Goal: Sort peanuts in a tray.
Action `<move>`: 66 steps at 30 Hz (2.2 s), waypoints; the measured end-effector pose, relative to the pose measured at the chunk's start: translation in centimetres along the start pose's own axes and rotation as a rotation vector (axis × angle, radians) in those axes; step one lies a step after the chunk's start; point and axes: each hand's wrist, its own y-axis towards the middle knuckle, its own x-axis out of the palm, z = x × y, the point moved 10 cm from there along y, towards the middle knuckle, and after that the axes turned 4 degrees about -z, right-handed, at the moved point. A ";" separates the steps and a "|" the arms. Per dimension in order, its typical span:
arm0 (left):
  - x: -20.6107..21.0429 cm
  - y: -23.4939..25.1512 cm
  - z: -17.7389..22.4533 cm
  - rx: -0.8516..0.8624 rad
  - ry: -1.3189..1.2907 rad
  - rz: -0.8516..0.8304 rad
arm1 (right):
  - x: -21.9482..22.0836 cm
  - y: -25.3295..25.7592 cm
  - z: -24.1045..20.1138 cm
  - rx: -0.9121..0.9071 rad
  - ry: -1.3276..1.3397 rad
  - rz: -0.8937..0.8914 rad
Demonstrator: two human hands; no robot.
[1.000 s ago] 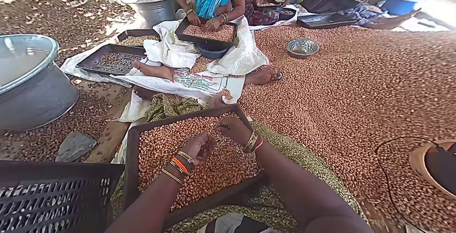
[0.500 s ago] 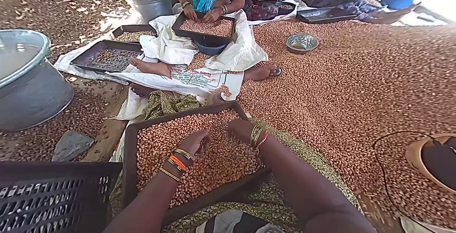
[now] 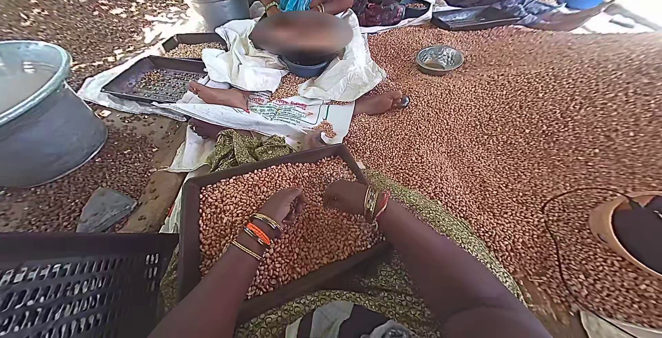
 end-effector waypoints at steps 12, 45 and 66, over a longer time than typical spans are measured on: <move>-0.1 0.0 0.0 -0.002 0.025 -0.011 | 1.5 -3.1 0.3 0.249 -0.199 -0.220; 0.5 -0.5 -0.9 -0.084 -0.070 -0.015 | -2.5 -1.1 -3.8 -0.067 0.155 0.355; -3.2 -0.3 2.3 0.242 -0.352 0.102 | 7.8 1.0 -11.3 -0.583 -0.078 -0.173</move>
